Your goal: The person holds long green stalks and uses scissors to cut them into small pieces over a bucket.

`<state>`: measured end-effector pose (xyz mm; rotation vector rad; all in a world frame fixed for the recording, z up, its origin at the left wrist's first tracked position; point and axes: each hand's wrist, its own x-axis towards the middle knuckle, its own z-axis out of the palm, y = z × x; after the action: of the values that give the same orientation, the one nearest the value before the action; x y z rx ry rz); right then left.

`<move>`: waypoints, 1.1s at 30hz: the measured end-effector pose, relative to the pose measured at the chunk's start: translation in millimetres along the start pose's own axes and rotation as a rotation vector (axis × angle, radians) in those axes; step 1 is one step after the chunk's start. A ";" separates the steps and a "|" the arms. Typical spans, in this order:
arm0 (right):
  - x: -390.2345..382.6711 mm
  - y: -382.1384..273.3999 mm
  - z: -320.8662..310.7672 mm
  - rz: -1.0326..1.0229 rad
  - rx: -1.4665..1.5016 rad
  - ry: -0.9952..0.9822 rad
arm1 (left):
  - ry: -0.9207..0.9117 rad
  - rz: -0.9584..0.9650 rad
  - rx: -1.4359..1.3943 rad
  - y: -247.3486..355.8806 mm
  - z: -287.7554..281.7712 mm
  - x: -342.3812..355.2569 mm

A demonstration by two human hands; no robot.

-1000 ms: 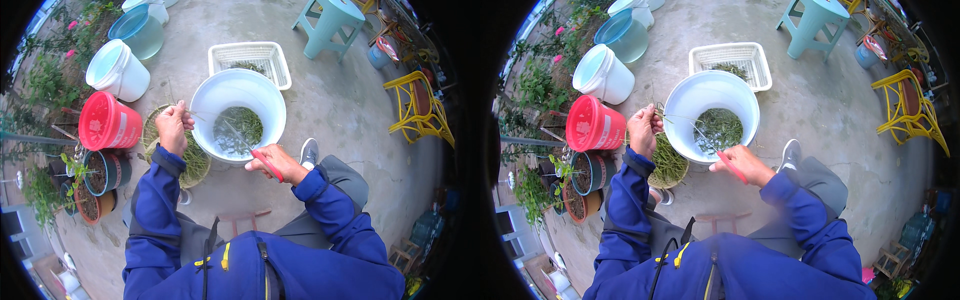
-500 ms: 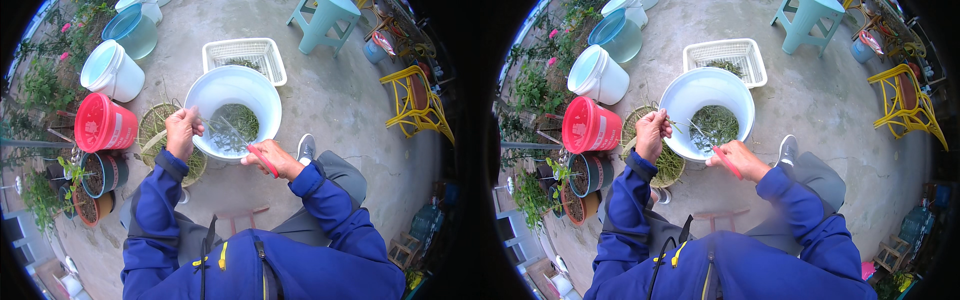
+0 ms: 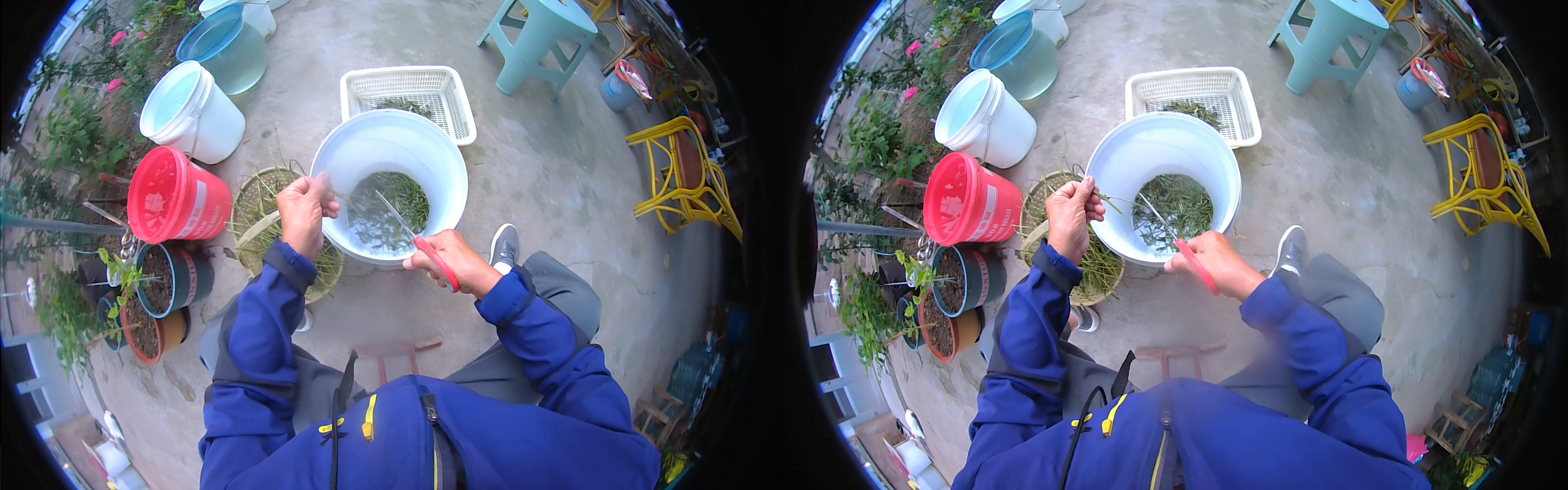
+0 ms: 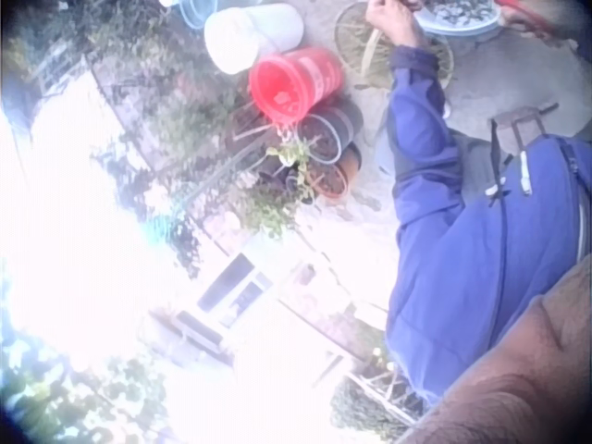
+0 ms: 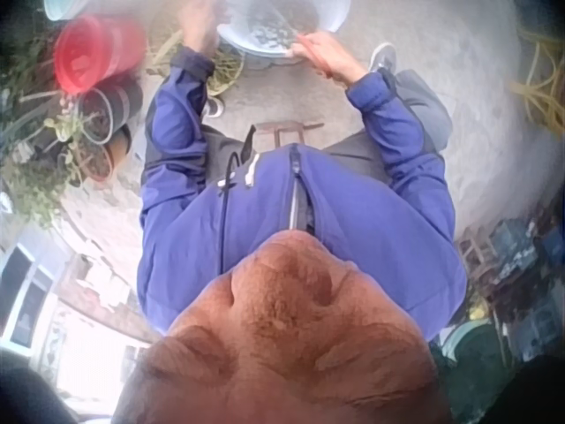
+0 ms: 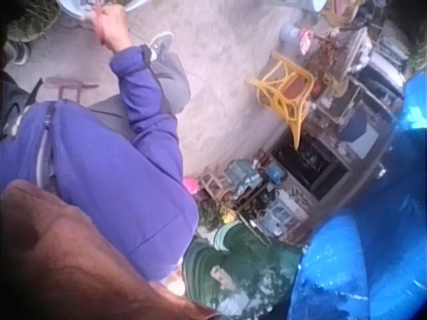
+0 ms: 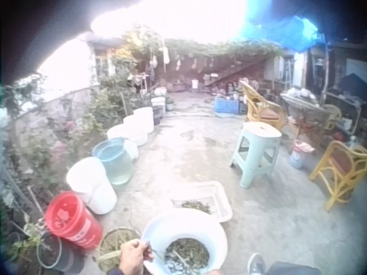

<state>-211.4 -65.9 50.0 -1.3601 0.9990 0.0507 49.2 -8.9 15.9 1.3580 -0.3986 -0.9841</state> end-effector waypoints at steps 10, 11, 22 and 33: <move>-2.1 -0.5 5.9 -0.038 -0.030 -0.094 | -0.040 -0.082 -0.044 3.8 12.1 -11.3; -2.7 -2.0 6.5 -0.039 -0.028 -0.089 | -0.053 -0.089 -0.034 2.3 13.4 -13.2; 1.7 5.3 7.2 -0.028 -0.029 -0.065 | -0.171 -0.202 0.011 -9.6 23.8 -27.4; 0.4 0.5 8.5 -0.036 -0.077 -0.004 | -0.203 -0.182 0.031 -12.2 21.0 -25.4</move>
<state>-206.7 -59.0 48.4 -1.4476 0.9775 0.0656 14.9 -1.3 16.6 1.3430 -0.4498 -1.2772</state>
